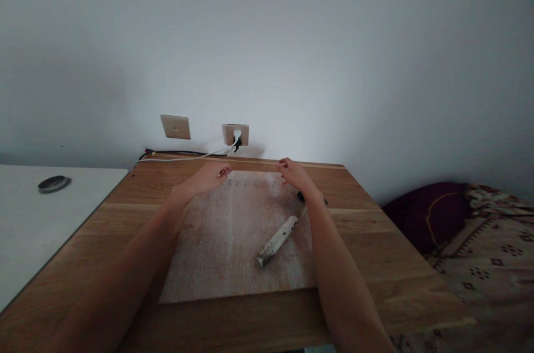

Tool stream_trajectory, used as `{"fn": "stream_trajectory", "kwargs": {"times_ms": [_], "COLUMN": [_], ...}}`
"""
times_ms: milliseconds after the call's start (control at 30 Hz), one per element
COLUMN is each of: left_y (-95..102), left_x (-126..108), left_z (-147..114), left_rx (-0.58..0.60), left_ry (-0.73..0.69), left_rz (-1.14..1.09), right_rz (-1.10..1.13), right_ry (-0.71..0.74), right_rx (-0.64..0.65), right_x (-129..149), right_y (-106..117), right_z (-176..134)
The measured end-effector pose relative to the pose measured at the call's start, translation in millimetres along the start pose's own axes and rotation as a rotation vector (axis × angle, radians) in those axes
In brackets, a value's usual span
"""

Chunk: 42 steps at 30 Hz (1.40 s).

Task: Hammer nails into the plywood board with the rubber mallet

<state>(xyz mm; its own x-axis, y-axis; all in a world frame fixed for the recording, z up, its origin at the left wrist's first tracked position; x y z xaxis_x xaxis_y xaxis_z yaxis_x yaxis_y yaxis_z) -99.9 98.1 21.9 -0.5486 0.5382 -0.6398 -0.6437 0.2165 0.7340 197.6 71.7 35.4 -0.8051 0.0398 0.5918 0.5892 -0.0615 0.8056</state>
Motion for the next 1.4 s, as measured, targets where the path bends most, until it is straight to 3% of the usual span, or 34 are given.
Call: {"fn": "stream_trajectory", "kwargs": {"times_ms": [300, 800, 1100, 1267, 1333, 1400], "left_y": [-2.4, 0.6, -3.1, -0.9, 0.0, 0.2], "left_x": [0.4, 6.8, 11.8, 13.0, 11.0, 8.6], "left_z": [-2.8, -5.9, -5.5, -2.5, 0.2, 3.4], "left_rx": [0.006, 0.081, 0.081, 0.006, -0.078, -0.209], "left_ry": [0.011, 0.005, -0.020, 0.021, 0.064, 0.135], "left_rz": [0.036, -0.059, -0.074, -0.112, -0.199, -0.410], "right_rz": [-0.188, -0.180, -0.403, -0.345, -0.298, -0.068], "right_ry": [0.017, 0.039, 0.079, 0.092, 0.109, 0.122], "right_rx": [-0.001, -0.015, 0.084, 0.047, 0.026, -0.024], "right_x": [-0.4, 0.2, 6.1, 7.9, 8.8, 9.9], "right_y": [-4.8, -7.3, -21.5, -21.1, -15.0, -6.1], "right_z": [1.3, -0.2, -4.9, -5.0, -3.4, -1.1]}}
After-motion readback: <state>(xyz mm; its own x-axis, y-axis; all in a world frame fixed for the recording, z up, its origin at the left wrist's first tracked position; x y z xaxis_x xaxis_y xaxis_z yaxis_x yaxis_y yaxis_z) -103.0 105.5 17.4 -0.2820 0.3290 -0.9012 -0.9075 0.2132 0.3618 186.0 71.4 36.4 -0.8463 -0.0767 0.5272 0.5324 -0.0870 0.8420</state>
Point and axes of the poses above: each hand's wrist, its own z-axis towards the middle knuckle, its own y-axis out of the back of the hand, x = y × z, the point moved 2 cm from there along z, towards the middle knuckle, and after that the axes turned 4 degrees about -z, right-handed, at the moved point
